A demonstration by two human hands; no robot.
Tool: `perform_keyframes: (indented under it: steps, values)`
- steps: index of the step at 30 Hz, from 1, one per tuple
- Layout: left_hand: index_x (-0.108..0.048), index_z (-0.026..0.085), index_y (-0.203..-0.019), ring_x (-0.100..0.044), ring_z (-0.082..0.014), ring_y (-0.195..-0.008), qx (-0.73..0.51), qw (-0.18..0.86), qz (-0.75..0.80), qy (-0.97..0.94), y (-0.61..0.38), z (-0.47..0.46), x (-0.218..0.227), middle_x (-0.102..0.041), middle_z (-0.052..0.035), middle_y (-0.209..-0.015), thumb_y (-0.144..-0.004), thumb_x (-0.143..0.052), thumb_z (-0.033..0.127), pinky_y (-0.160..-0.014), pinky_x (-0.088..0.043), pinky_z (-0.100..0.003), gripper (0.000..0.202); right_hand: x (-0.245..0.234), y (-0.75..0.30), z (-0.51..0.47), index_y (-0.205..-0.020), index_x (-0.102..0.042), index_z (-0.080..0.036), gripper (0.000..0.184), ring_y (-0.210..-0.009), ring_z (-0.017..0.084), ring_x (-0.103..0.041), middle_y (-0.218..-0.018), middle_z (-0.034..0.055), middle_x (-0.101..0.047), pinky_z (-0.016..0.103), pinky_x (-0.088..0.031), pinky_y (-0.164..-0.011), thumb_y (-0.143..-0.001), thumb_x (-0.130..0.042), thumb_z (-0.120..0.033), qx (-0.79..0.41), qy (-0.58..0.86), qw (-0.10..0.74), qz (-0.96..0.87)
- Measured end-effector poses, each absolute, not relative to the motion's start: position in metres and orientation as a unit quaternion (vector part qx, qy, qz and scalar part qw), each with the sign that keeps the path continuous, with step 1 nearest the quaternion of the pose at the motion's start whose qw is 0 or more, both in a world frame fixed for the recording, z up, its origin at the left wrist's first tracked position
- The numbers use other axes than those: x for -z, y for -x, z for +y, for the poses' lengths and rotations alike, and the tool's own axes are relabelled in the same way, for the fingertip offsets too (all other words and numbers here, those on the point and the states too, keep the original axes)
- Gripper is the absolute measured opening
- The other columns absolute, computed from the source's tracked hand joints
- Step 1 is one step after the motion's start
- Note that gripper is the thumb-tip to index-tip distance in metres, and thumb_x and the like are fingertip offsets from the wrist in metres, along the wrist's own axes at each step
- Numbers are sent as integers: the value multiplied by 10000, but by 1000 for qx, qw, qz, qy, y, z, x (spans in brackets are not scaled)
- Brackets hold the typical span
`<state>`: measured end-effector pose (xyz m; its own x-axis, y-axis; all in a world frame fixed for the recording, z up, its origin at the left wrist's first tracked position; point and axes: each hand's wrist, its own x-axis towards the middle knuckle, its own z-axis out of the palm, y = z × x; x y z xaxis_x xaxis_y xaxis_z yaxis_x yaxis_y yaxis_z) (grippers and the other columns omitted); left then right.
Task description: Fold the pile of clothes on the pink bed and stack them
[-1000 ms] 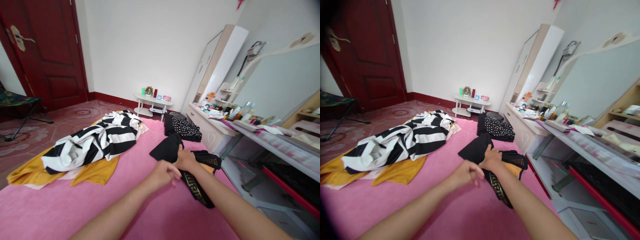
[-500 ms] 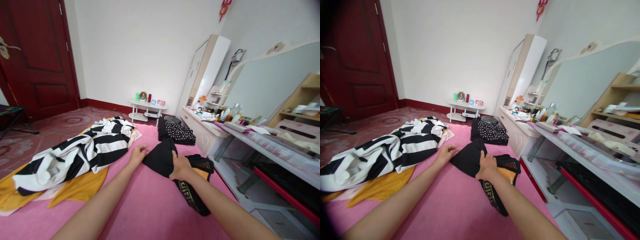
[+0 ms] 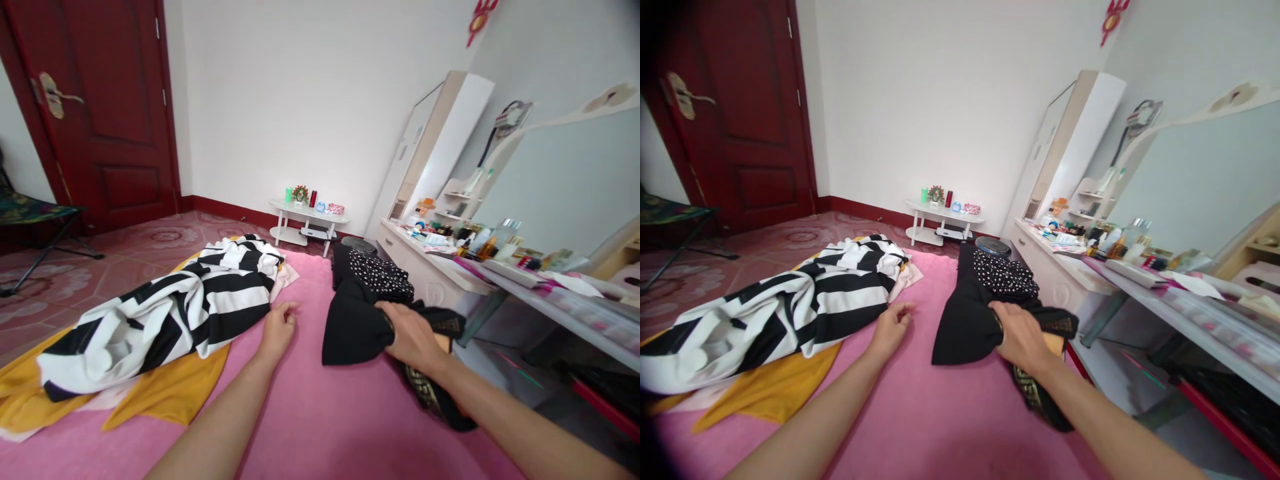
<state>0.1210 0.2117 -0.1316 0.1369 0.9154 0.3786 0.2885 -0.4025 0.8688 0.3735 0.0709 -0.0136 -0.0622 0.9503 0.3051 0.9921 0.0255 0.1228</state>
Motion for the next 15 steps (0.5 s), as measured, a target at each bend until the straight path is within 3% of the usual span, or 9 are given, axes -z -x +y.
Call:
perform_keyframes:
  steps: [5, 8, 12, 15]
  values:
    - [-655, 124, -981, -624, -163, -883, -467, 293, 441, -708, -125, 212, 133, -675, -61, -961, -696, -468, -27, -839, -490, -283, 373, -65, -429, 147, -1245, -492, -174, 519, -967, 284, -583, -1038, 125, -636, 339, -414, -810, -742, -560, -282, 313, 629, 4, -712]
    - [-658, 132, -969, -608, -167, -872, -456, 279, 440, -721, -126, 212, 133, -663, -59, -944, -696, -476, -23, -820, -482, -287, 363, -89, -462, 201, -1316, -442, -161, 616, -1073, 317, -542, -1173, 152, -593, 392, -395, -882, -736, -587, -312, 359, 600, -17, -715]
    - [-667, 152, -882, -587, -179, -891, -432, 256, 433, -749, -127, 210, 130, -648, -50, -908, -695, -487, -14, -822, -458, -293, 308, -56, -485, 251, -1447, -243, -275, 960, -1333, 402, -260, -1497, 114, -288, 582, -281, -996, -602, -696, -236, 319, 631, -103, -699]
    - [-670, 164, -865, -577, -185, -910, -419, 247, 435, -758, -128, 208, 128, -641, -45, -909, -711, -490, 3, -839, -443, -302, 286, -6, -484, 266, -1476, -153, -263, 1066, -1345, 375, -265, -1526, 125, -214, 547, -324, -1005, -565, -698, -174, 177, 705, -148, -671]
